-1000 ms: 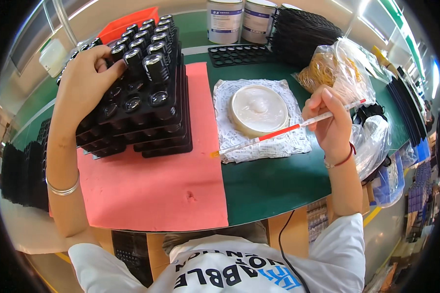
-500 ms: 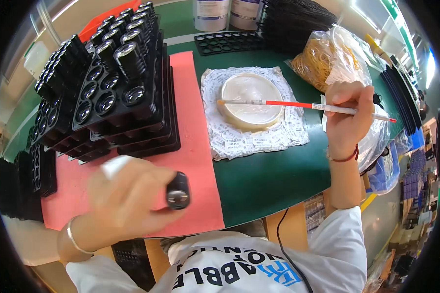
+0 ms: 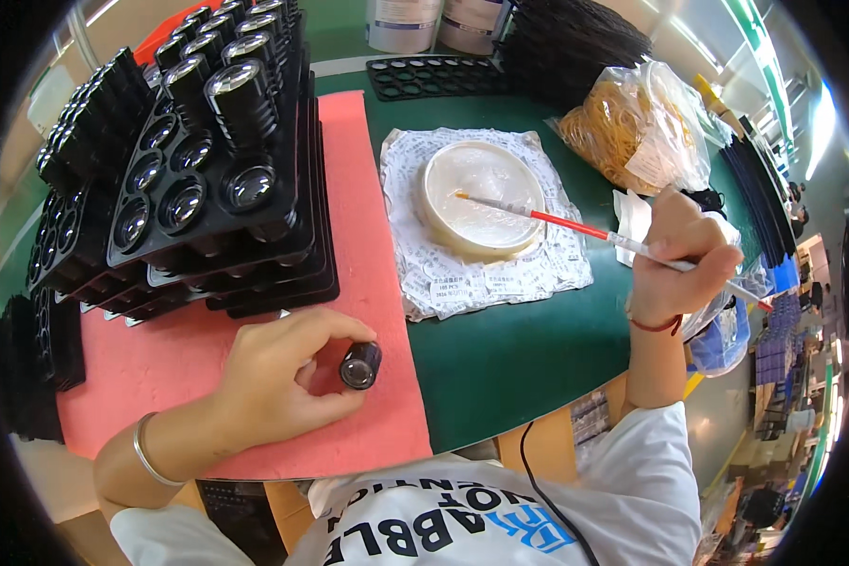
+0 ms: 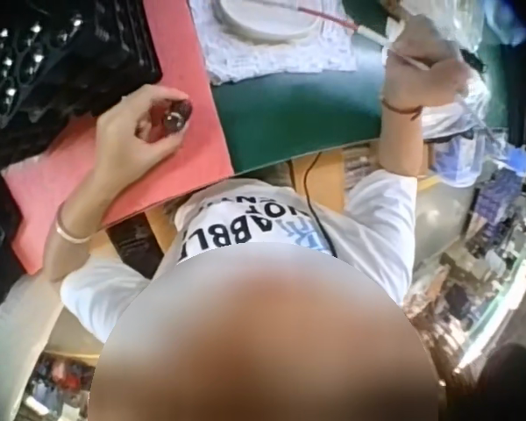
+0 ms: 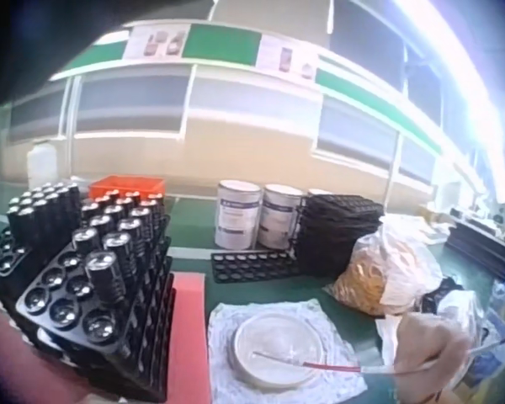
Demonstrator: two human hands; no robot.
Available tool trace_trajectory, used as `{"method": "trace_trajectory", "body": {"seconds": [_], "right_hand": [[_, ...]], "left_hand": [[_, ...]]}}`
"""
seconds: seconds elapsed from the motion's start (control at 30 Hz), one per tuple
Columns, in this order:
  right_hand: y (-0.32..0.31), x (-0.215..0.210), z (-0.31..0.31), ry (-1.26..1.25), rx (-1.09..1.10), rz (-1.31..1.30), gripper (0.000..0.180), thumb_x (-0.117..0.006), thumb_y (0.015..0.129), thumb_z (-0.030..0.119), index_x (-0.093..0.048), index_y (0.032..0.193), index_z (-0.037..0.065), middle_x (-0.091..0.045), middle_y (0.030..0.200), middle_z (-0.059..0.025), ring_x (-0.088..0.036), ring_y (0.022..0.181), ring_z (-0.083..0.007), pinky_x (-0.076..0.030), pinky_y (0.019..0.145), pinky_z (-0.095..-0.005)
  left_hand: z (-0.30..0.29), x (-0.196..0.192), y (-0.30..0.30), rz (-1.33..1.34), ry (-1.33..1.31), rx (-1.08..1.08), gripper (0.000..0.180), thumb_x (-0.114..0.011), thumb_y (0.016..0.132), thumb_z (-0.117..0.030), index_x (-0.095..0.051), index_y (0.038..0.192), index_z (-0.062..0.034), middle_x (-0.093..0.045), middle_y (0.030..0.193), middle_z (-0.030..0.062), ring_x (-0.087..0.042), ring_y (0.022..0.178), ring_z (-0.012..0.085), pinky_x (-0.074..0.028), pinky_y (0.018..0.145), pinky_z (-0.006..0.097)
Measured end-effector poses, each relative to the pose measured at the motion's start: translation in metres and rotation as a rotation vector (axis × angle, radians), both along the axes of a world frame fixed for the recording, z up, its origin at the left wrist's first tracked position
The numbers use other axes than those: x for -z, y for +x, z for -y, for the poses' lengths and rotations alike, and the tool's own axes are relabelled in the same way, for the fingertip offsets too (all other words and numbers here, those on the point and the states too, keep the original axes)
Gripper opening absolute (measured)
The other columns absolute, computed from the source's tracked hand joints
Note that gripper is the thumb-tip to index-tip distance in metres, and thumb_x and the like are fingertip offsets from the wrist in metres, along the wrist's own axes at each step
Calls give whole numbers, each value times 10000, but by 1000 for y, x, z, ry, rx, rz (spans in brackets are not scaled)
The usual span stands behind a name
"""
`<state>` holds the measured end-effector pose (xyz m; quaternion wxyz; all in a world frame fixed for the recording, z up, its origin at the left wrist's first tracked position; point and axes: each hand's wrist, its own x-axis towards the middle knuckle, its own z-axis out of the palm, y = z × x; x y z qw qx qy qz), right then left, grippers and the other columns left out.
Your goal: Applying glue or sealant to small lighting components using a brush on an assembly line.
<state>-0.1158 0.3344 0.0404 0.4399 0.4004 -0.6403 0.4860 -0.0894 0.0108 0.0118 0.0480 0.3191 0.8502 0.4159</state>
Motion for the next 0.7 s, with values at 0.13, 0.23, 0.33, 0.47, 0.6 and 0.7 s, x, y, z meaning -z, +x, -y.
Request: {"method": "trace_trajectory", "body": {"seconds": [0.13,0.23,0.33,0.47,0.6,0.7], "right_hand": [[0,1,2,169,196,104,495,-386,926,306,-547,576,-4,-517,507,-64,-458,416,-139,-315,401,-244],[4,-1,10,282,303,155,483,-387,923,284,-549,581,-16,-510,500,-69,-455,410,-136,-316,398,-241],[3,1,8,232,228,187,462,-388,924,246,-497,550,-2,-494,488,-71,-431,406,-132,-292,387,-237],[-3,1,6,-204,108,365,480,-382,937,239,-384,497,47,-420,444,-57,-325,382,-113,-226,380,-247],[-10,-8,9,-494,24,475,482,-335,947,315,-393,535,71,-332,415,-27,-255,375,-104,-226,429,-249],[-6,-13,14,-547,-202,627,447,-346,944,319,-406,562,95,-321,409,16,-250,385,-73,-221,441,-238]], "left_hand": [[2,4,-1,35,70,6,365,-683,575,-28,-607,929,-72,-596,785,37,-379,399,68,-325,386,196],[3,3,-1,43,81,31,381,-676,586,-32,-612,960,-71,-593,770,36,-386,408,61,-319,386,191],[2,-1,1,83,92,-18,375,-667,598,-33,-619,968,-68,-584,749,35,-381,407,63,-319,386,192],[2,-4,2,174,138,-46,360,-663,624,-20,-623,979,-62,-576,757,14,-355,429,25,-281,395,176],[7,-9,4,461,205,-66,288,-668,686,-34,-606,967,-28,-562,769,-25,-343,507,-20,-273,432,170],[7,-4,6,580,392,-89,223,-686,730,-115,-627,930,-36,-588,757,-61,-288,502,-2,-224,425,168]]}}
